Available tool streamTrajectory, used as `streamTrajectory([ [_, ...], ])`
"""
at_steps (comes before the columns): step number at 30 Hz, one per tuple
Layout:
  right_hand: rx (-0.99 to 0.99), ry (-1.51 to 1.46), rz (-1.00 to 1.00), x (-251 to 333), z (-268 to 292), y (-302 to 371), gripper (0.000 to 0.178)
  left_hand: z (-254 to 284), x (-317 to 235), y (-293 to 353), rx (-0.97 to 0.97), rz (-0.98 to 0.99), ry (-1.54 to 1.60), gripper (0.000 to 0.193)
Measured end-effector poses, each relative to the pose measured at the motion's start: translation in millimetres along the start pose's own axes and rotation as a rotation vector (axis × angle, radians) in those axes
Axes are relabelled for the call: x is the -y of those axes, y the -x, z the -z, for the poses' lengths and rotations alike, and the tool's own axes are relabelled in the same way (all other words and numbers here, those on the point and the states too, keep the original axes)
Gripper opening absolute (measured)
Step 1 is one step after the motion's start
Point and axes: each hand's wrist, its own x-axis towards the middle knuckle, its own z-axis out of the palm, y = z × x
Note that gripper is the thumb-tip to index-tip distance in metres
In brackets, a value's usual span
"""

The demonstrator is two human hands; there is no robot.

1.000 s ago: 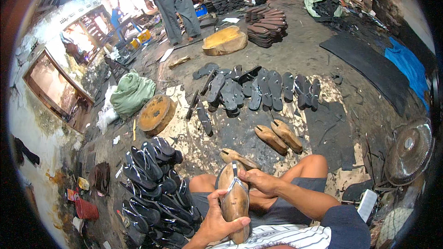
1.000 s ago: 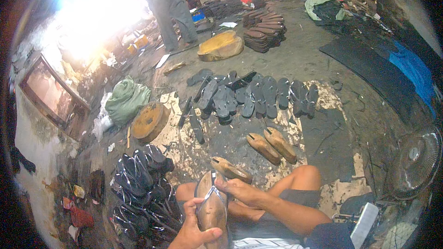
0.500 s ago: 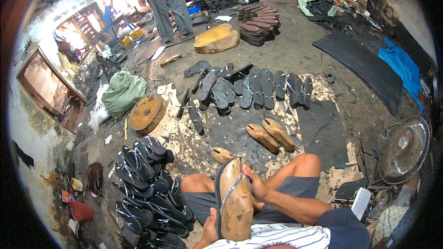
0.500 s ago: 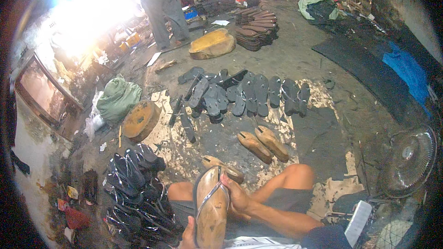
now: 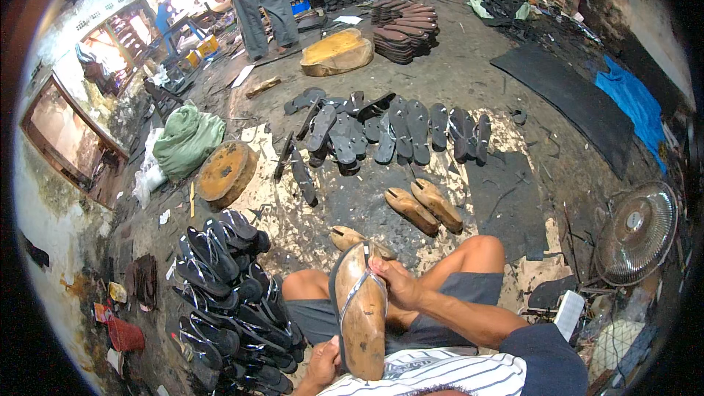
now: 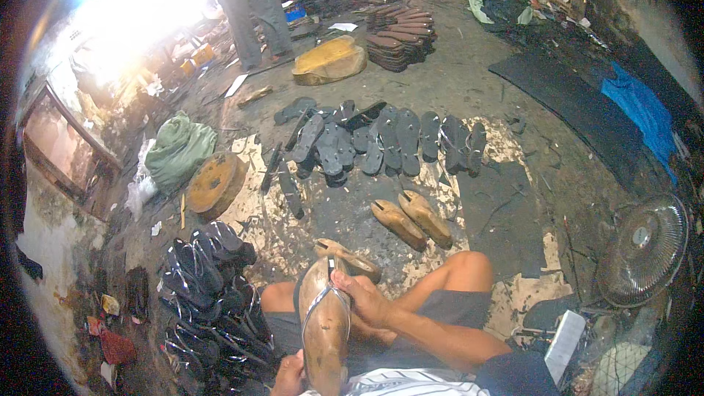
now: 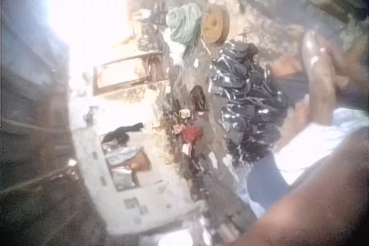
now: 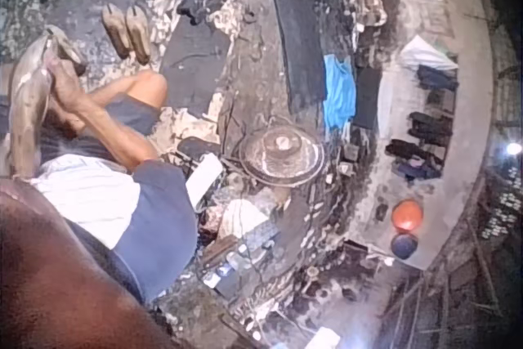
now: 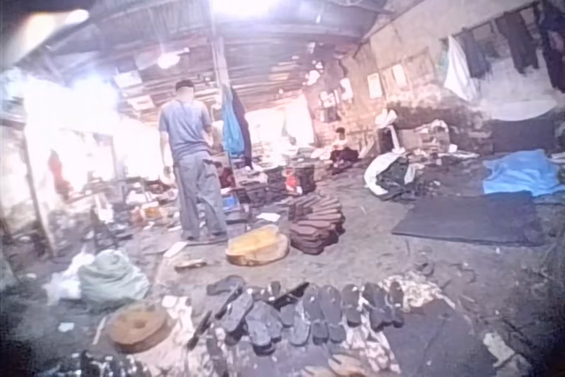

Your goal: The person sits on the floor and repeatedly picks up black rubber soles and wooden clogs, then presses the soles onto the clogs to assemble sandals. The person handles the items one at a time, turning them over and pressing the parts together.

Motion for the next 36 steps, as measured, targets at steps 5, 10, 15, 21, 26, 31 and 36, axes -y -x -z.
streamTrajectory([
  [5,0.167,0.410,-0.064,64,-25,-2,0.057,-4,-143,-6,-0.167,-0.409,0.305,0.067],
  [10,0.092,0.921,-0.062,71,-31,-7,0.062,-38,-177,-6,0.075,-0.415,0.291,0.129],
  [15,0.096,0.247,0.162,24,-10,-1,0.074,-40,-203,-11,0.036,-0.496,0.734,0.132],
  [21,0.520,-0.837,-0.404,8,-36,53,0.072,-43,-237,-66,0.054,-0.850,0.998,0.104],
  [26,0.298,-0.490,-0.097,54,-50,51,0.078,-32,-227,-79,0.193,-0.653,0.982,0.089],
  [31,-0.028,0.467,0.432,47,-20,22,0.081,-24,-211,-84,0.045,-0.525,0.668,0.075],
  [36,0.041,0.064,0.210,53,-13,19,0.078,-25,-198,-96,0.070,-0.620,0.509,0.082],
])
